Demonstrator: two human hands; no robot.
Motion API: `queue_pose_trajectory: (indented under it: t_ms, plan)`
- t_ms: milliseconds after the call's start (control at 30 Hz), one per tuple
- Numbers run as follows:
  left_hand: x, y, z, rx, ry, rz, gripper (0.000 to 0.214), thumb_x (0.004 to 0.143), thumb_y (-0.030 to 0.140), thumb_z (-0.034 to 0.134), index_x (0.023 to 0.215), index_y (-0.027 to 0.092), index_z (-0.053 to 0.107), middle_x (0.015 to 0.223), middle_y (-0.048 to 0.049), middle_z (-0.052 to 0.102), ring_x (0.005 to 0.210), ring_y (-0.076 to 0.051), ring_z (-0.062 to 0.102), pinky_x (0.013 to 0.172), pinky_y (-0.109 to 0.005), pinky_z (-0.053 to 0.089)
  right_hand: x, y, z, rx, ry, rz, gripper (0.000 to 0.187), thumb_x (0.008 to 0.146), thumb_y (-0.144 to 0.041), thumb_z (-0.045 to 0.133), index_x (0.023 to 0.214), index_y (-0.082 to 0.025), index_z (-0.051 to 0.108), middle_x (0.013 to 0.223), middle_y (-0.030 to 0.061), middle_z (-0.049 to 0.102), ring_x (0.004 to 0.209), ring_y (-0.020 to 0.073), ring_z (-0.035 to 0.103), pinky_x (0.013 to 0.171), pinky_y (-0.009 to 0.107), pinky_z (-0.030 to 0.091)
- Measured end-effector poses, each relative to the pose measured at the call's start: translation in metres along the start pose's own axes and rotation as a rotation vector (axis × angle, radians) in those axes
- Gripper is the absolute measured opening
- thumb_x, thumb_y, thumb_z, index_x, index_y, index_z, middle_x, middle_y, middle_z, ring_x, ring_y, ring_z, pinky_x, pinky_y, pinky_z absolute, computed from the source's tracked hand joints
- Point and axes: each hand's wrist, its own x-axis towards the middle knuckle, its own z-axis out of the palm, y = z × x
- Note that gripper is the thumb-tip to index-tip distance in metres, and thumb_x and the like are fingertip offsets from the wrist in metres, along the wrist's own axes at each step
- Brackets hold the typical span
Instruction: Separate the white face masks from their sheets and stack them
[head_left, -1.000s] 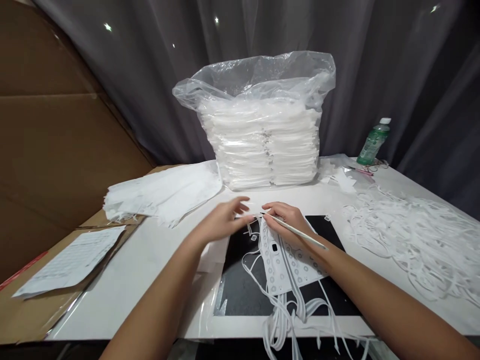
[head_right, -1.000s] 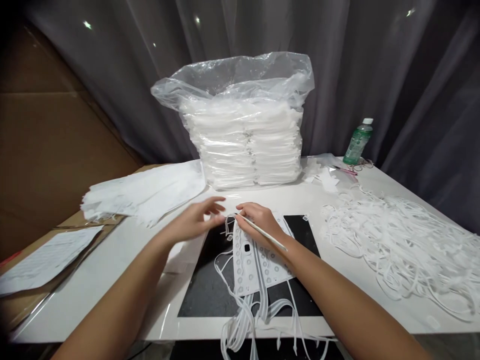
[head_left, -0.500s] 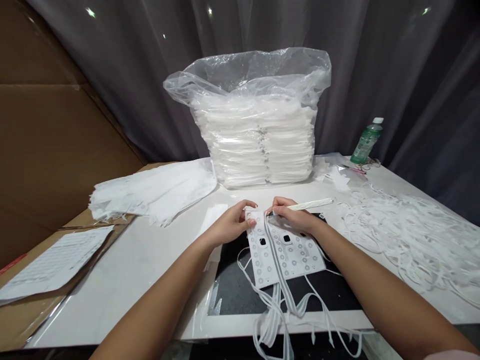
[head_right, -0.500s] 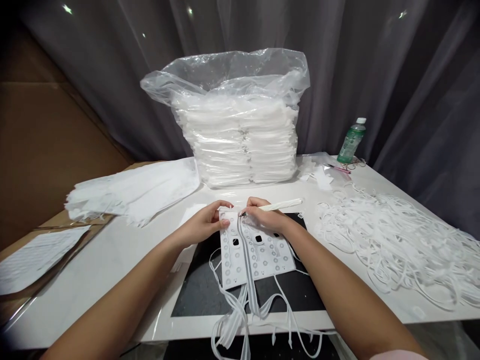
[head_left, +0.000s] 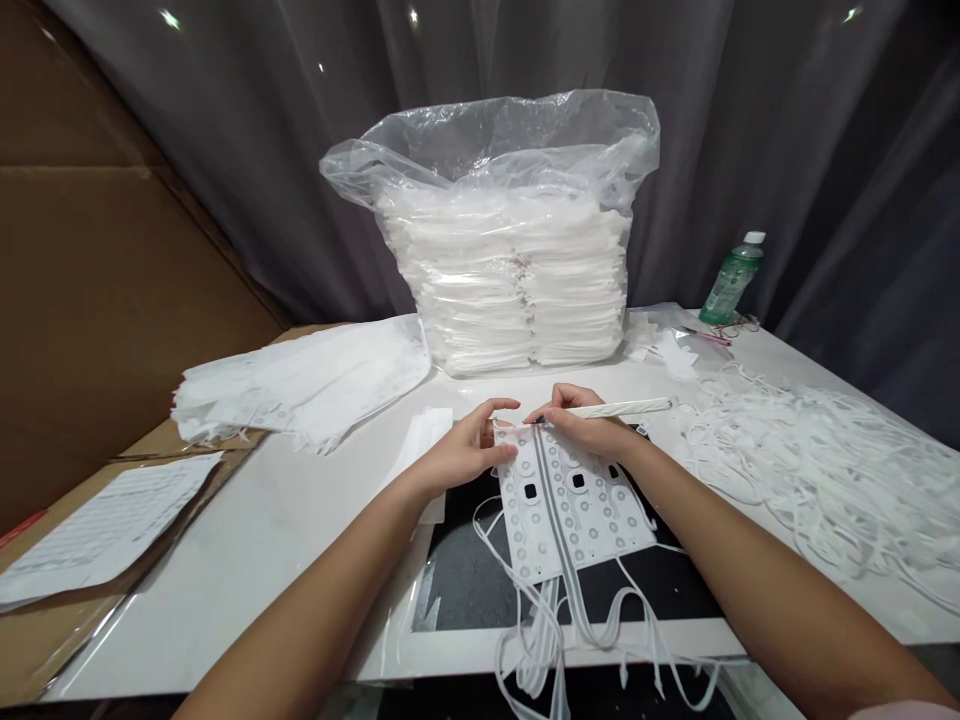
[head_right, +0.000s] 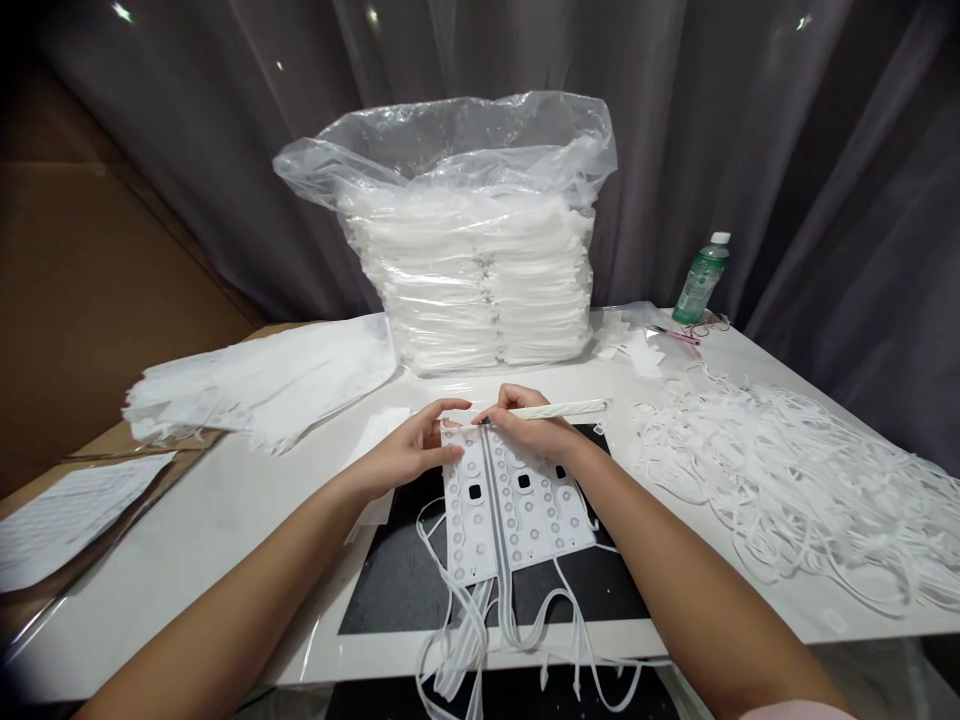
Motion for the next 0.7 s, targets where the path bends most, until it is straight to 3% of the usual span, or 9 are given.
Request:
queue_pose_trajectory:
  t_ms: [100, 367, 600, 700]
  plan:
    - [-0.0007, 0.0022, 0.0001, 0.009, 0.013, -0.023, 0.063, 0.073, 0.027, 0.067, 0.129, 0.021, 0.041, 0.070, 0.0051, 0.054, 0.066, -0.014, 0.055, 0.062, -0.027, 0.041, 0.0001, -0.0007, -0.0009, -0.008, -0.005, 0.012, 0.024, 0.081, -0.030, 0.058, 0.068, -0.023, 0.040, 0.092, 0.0021, 0.073, 0.087, 0.0192, 0.066, 0.072, 0.029, 0.043]
    - [-0.0006, 0.0012, 0.0012, -0.064, 0.018, -0.049, 0.065, 0.071, 0.025, 0.067, 0.130, 0.021, 0.040, 0.074, 0.0041, 0.058, 0.069, -0.015, 0.057, 0.067, -0.029, 0.042, 0.0016, 0.0029, -0.0043, -0.026, -0.019, 0.003, 0.023, 0.080, -0.030, 0.058, 0.067, -0.022, 0.040, 0.089, 0.0033, 0.073, 0.090, 0.0206, 0.066, 0.071, 0.029, 0.042]
    - [0.0027, 0.0007, 0.0067, -0.142, 0.044, -0.034, 0.059, 0.072, 0.032, 0.071, 0.123, 0.021, 0.043, 0.076, 0.0050, 0.058, 0.069, -0.013, 0.057, 0.066, -0.027, 0.042, 0.0013, 0.0010, -0.0028, -0.096, -0.018, 0.021, 0.023, 0.079, -0.030, 0.058, 0.067, -0.022, 0.041, 0.090, 0.0036, 0.071, 0.078, 0.0166, 0.062, 0.064, 0.026, 0.040]
    - [0.0053, -0.0034, 0.0081, -0.168, 0.090, -0.009, 0.064, 0.070, 0.037, 0.073, 0.121, 0.022, 0.039, 0.071, 0.0076, 0.054, 0.064, -0.011, 0.055, 0.063, -0.025, 0.041, -0.0005, -0.0034, 0.0009, -0.240, 0.008, 0.027, 0.021, 0.078, -0.031, 0.057, 0.066, -0.021, 0.043, 0.081, 0.0008, 0.067, 0.069, 0.0143, 0.056, 0.059, 0.025, 0.038]
